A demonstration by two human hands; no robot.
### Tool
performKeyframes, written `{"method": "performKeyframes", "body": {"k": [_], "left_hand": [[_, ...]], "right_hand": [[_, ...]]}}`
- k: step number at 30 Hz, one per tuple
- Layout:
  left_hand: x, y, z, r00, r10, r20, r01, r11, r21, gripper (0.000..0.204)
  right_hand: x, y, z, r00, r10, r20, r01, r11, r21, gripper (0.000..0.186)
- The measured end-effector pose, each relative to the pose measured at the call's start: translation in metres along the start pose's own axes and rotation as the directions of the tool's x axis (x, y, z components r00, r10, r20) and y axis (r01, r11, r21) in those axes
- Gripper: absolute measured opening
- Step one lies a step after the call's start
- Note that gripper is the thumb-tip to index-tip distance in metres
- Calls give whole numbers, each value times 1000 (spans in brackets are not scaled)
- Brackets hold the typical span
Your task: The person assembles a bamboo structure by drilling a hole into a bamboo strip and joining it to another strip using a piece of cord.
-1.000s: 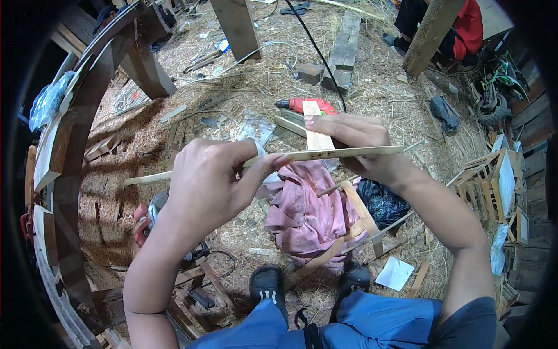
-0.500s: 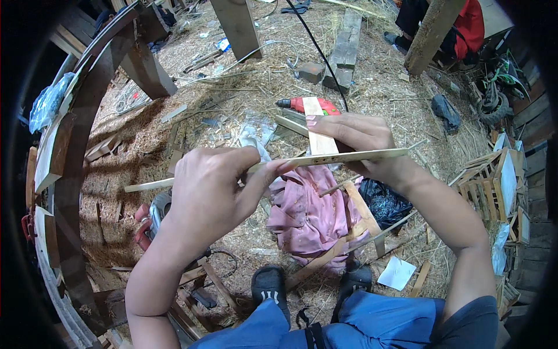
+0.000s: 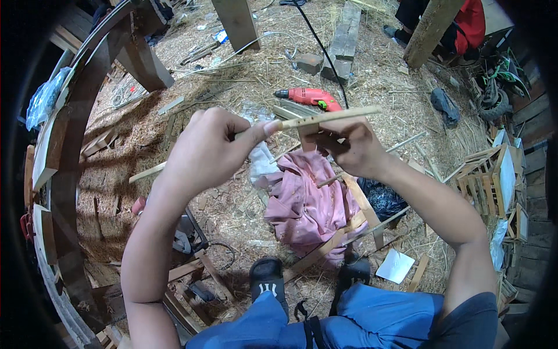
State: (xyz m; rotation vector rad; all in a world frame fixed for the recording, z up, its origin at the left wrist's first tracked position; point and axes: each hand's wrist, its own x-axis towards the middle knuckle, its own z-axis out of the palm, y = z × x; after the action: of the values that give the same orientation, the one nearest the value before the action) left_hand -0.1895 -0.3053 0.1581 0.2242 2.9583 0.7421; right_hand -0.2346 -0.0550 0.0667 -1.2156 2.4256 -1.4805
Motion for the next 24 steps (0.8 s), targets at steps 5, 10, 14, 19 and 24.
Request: {"method": "performKeyframes", "body": {"k": [5, 10, 14, 19, 24], "left_hand": [[20, -16, -1, 994, -30, 101, 31, 999, -15, 66], [30, -28, 11, 991, -54, 124, 64, 995, -83, 68], [35, -31, 17, 991, -10, 131, 23, 995, -97, 69], [43, -19, 20, 987, -10, 162, 25, 995, -94, 71], [49, -7, 29, 987, 27, 155, -3, 988, -152, 73]], "right_hand": [[3, 4, 15, 974, 221, -50, -211, 964, 162, 25], [2, 8, 11, 955, 295, 37, -297, 948, 113, 19], [2, 5, 10, 930, 365, 39, -364, 900, 241, 20], [-4, 13, 4, 942, 335, -6, -329, 929, 171, 21], [-13, 6, -7, 952, 305, -28, -290, 928, 233, 19]]}}
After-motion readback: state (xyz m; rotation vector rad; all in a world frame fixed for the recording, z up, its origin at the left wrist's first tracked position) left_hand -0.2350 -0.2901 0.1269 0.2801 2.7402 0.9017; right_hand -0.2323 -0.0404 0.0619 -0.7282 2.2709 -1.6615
